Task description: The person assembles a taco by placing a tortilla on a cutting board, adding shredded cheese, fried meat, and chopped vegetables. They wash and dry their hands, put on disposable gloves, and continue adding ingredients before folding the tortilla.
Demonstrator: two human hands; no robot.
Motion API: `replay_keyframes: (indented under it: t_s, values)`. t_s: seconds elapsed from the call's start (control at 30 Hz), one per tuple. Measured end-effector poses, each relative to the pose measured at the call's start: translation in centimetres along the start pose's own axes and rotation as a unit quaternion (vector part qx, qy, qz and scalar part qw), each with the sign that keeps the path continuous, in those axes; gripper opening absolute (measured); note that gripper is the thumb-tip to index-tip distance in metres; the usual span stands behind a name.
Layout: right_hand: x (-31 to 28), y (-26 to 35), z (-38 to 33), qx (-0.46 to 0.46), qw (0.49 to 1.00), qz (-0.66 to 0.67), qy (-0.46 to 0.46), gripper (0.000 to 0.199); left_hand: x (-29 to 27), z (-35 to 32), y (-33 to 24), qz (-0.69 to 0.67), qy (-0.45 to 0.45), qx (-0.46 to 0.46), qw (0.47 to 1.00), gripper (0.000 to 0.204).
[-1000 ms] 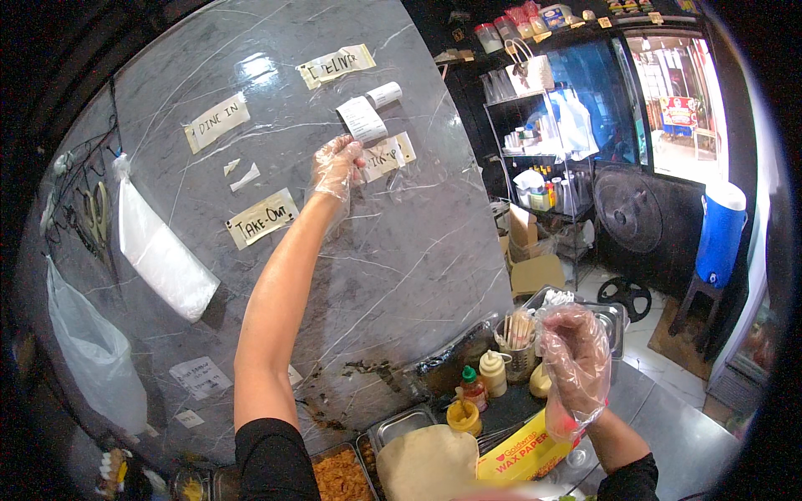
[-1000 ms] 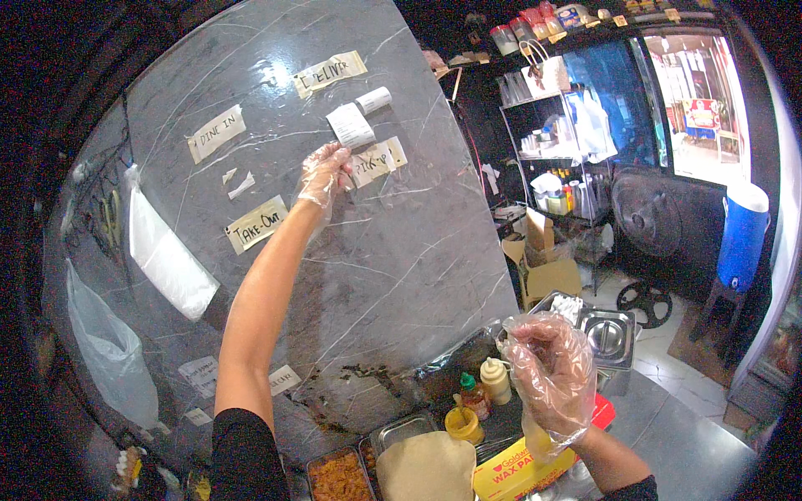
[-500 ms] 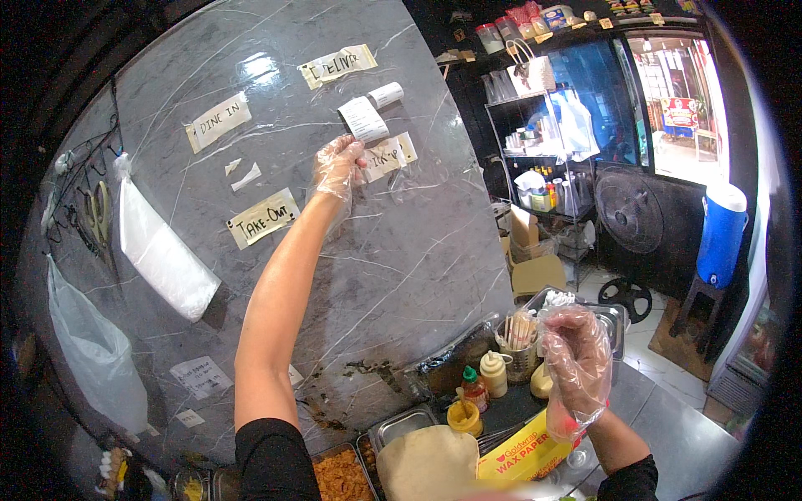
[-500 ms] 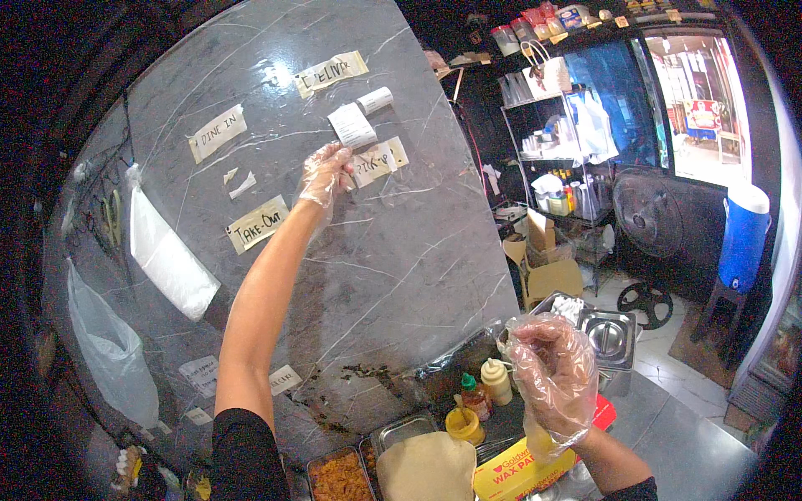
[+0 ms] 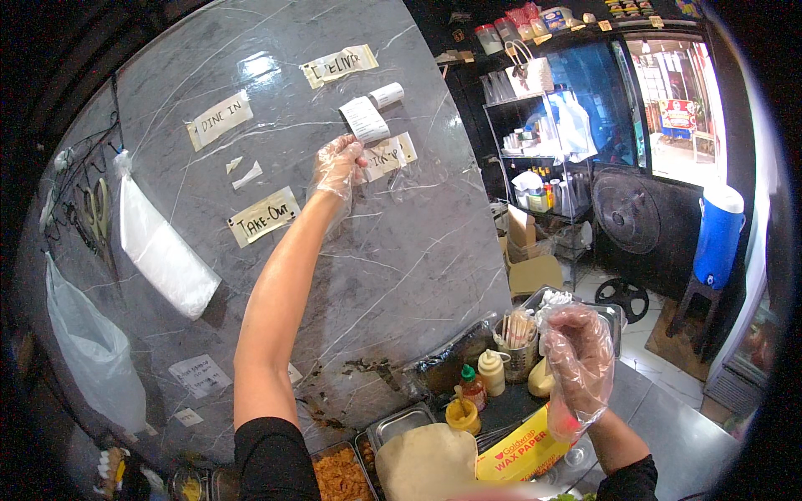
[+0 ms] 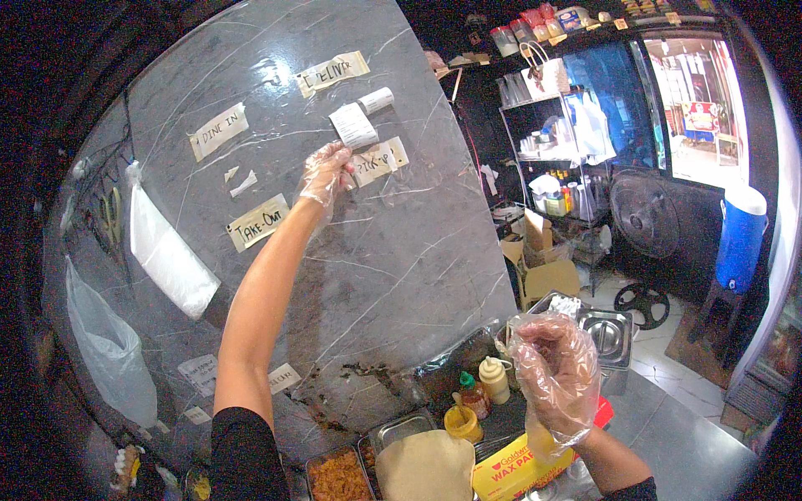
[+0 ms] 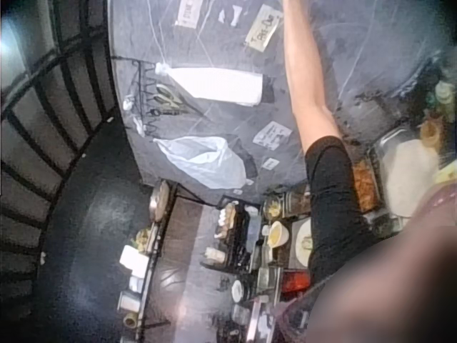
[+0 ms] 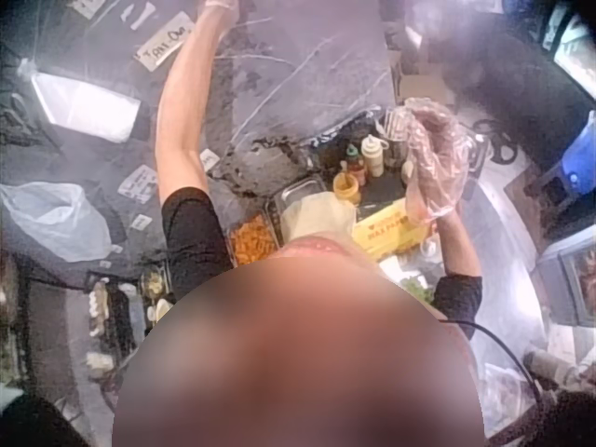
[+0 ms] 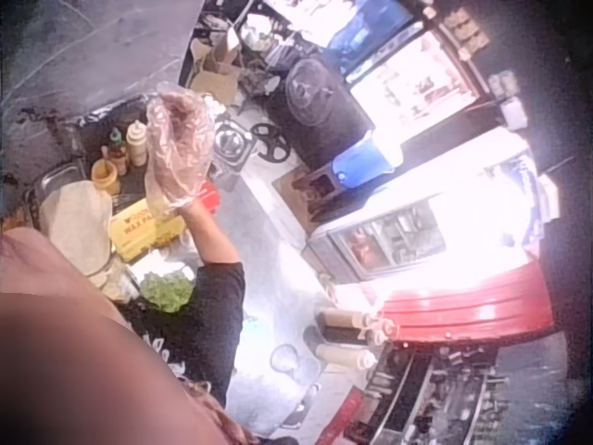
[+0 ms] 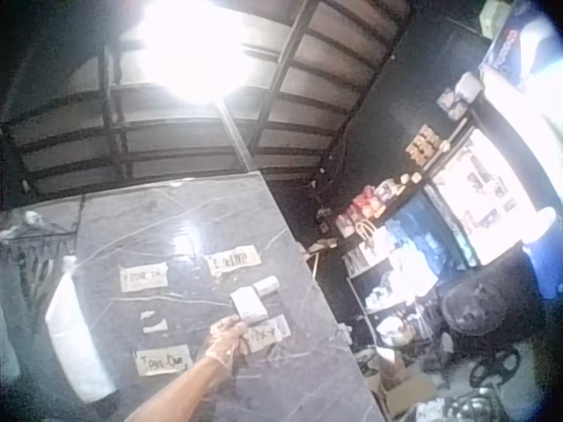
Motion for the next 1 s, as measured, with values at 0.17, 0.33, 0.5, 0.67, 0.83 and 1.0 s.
replay_keyframes:
  t_s: [0.17, 0.33, 0.5, 0.67, 0.83, 1.0]
  values:
    - [-0.16, 0.09, -0.18, 0.007, 1.0, -0.001, 0.001, 0.019, -0.18, 0.29, -0.04, 0.045, -0.009, -0.008, 0.999, 0.021]
    - [-0.26, 0.02, -0.28, 0.016, 1.0, 0.01, -0.001, 0.02, -0.42, 0.32, 0.11, 0.061, -0.021, -0.007, 0.998, 0.02]
    - [-0.37, 0.22, -0.32, 0.024, 1.0, 0.004, -0.005, 0.02, -0.14, -0.07, -0.17, 0.035, -0.025, -0.008, 0.999, 0.017]
    - [-0.35, 0.3, -0.36, 0.03, 1.0, 0.006, 0.0, 0.021, -0.54, 0.18, 0.06, 0.033, -0.012, 0.0, 0.999, 0.021]
    - [-0.63, 0.12, -0.36, 0.02, 1.0, -0.004, -0.007, 0.021, 0.01, -0.3, -0.32, 0.033, -0.011, 0.001, 0.999, 0.021]
    - [-0.6, 0.24, -0.45, 0.019, 1.0, -0.01, -0.007, 0.021, -0.42, 0.17, -0.4, 0.055, -0.019, -0.003, 0.998, 0.02]
Point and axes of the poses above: each hand's wrist, its own z-axis towards the middle knuckle, its own x-axis out of the palm, y = z × x, the point moved 5 cm from there along z, towards the middle knuckle, and after that the axes turned 2 degrees about -z, right-handed, at the moved point
